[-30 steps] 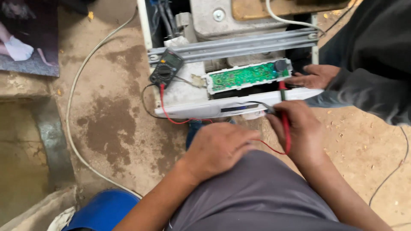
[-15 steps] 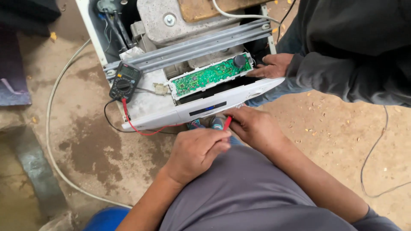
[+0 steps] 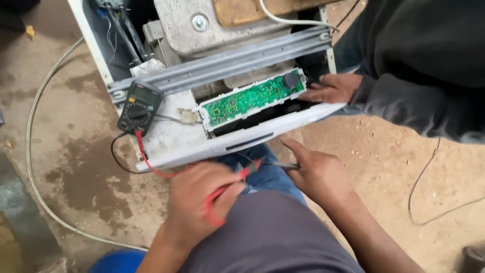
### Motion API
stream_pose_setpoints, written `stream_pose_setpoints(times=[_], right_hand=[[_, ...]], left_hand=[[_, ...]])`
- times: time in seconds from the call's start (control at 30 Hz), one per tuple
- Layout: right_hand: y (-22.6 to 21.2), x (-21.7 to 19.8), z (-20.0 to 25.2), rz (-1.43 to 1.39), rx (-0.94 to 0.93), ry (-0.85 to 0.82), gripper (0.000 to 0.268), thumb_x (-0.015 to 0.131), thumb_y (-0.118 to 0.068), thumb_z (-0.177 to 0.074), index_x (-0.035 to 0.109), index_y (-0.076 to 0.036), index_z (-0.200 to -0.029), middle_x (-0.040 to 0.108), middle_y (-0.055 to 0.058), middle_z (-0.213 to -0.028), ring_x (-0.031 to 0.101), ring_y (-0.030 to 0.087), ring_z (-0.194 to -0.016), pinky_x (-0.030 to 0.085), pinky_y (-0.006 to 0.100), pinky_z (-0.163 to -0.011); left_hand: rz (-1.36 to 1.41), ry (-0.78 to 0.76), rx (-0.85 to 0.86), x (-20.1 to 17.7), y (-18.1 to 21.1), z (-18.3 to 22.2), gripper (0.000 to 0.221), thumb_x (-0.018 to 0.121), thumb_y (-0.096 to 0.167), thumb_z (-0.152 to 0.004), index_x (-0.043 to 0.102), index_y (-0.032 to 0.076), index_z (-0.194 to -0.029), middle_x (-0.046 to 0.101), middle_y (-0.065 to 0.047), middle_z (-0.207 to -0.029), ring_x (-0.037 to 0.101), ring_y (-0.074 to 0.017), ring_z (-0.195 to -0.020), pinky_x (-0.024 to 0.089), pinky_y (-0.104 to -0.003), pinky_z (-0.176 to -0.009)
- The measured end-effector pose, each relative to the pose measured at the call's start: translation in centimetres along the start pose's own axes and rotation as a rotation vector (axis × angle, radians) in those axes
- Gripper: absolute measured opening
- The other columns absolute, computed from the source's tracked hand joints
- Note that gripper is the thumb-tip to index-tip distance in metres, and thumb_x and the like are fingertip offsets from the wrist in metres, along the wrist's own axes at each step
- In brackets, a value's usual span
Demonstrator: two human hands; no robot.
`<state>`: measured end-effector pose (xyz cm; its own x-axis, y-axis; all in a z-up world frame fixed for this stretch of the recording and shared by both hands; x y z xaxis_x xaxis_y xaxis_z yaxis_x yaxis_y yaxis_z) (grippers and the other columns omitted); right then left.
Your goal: The person tests a washing machine circuit board by applying multimeter probes to various contact points across the board.
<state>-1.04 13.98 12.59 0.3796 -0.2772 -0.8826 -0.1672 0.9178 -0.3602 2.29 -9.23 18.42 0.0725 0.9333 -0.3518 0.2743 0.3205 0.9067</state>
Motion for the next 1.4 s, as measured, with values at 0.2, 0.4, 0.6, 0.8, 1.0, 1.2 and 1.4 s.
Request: stream_pose_setpoints(times=[0.2, 0.4, 0.6, 0.8, 1.0, 1.2, 1.4], right_hand=[[2.7, -3.7, -1.1, -0.275, -0.166, 0.413, 0.027, 0.058, -0.027, -0.107, 0.067, -0.005, -0.118, 0.07, 0.017, -0.096, 0.07, 0.031, -0.087, 0.055, 0.039, -0.08], [8.0, -1.1, -3.7, -0.423, -0.071, 0.601, 0.066, 0.032, -0.055, -0.113, 0.07, -0.002, -0.119, 0.066, 0.015, -0.101, 0.065, 0.023, -0.086, 0.051, 0.03, -0.079], [10.2, 4.9, -8.8, -1.031, 0.029, 0.494, 0.04, 0.053, -0.034, -0.112, 0.064, 0.002, -0.124, 0.071, 0.016, -0.107, 0.07, 0.019, -0.086, 0.06, 0.031, -0.078], [12.3, 8.8, -10.1, -0.967, 0.338, 0.456, 0.013, 0.062, -0.005, -0.102, 0.059, -0.001, -0.114, 0.073, 0.012, -0.097, 0.069, 0.012, -0.074, 0.055, 0.023, -0.06], [12.6, 9.2, -10.2, -0.898, 0.412, 0.456, 0.009, 0.063, -0.003, -0.1, 0.06, -0.001, -0.108, 0.071, 0.01, -0.091, 0.069, 0.011, -0.072, 0.054, 0.023, -0.058], [12.2, 9.1, -10.8, -0.814, 0.42, 0.427, 0.006, 0.064, -0.002, -0.099, 0.062, -0.001, -0.104, 0.072, 0.008, -0.086, 0.069, 0.009, -0.068, 0.053, 0.021, -0.055], [11.9, 8.7, -11.1, -0.806, 0.413, 0.423, 0.005, 0.064, -0.002, -0.099, 0.062, -0.001, -0.103, 0.072, 0.008, -0.086, 0.068, 0.009, -0.068, 0.052, 0.021, -0.053]], left_hand=[[0.756, -0.478, -0.454, 3.7, -6.5, 5.0, 0.016, 0.077, 0.02, -0.093, 0.075, 0.004, -0.093, 0.076, -0.01, -0.086, 0.074, -0.0215, -0.08, 0.057, -0.033, -0.072], [1.172, -0.746, -0.453, 8.5, -9.7, 3.5, 0.036, 0.062, 0.035, -0.096, 0.068, 0.002, -0.108, 0.074, -0.009, -0.094, 0.069, -0.0197, -0.092, 0.054, -0.029, -0.082], [0.395, -0.163, -0.387, 7.7, -14.6, -3.3, 0.02, 0.075, 0.013, -0.09, 0.076, 0.004, -0.107, 0.08, -0.01, -0.094, 0.08, -0.0227, -0.083, 0.063, -0.034, -0.077], [0.023, 0.112, -0.326, 12.7, -15.6, -7.8, 0.02, 0.078, 0.014, -0.09, 0.07, 0.006, -0.107, 0.077, -0.011, -0.098, 0.076, -0.0262, -0.086, 0.061, -0.035, -0.075], [-0.06, 0.101, -0.275, 14.3, -15.9, -9.1, 0.023, 0.075, 0.013, -0.091, 0.067, 0.006, -0.111, 0.076, -0.013, -0.106, 0.076, -0.0288, -0.091, 0.061, -0.036, -0.079], [-0.093, 0.073, -0.332, 14.9, -17.0, -9.1, 0.026, 0.074, 0.014, -0.09, 0.067, 0.005, -0.114, 0.076, -0.013, -0.105, 0.076, -0.0295, -0.089, 0.061, -0.037, -0.077], [-0.093, 0.054, -0.351, 15.1, -17.4, -9.1, 0.027, 0.075, 0.015, -0.091, 0.067, 0.006, -0.116, 0.077, -0.013, -0.106, 0.076, -0.0291, -0.088, 0.06, -0.037, -0.077]])
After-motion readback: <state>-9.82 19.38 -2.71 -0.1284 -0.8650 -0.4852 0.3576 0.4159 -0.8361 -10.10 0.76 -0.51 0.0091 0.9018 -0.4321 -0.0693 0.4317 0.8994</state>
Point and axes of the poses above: each hand's wrist, its own z-axis away from the middle knuckle, its own x-axis out of the palm, y = z × x, the point moved 8 cm from there along -z, towards the middle knuckle
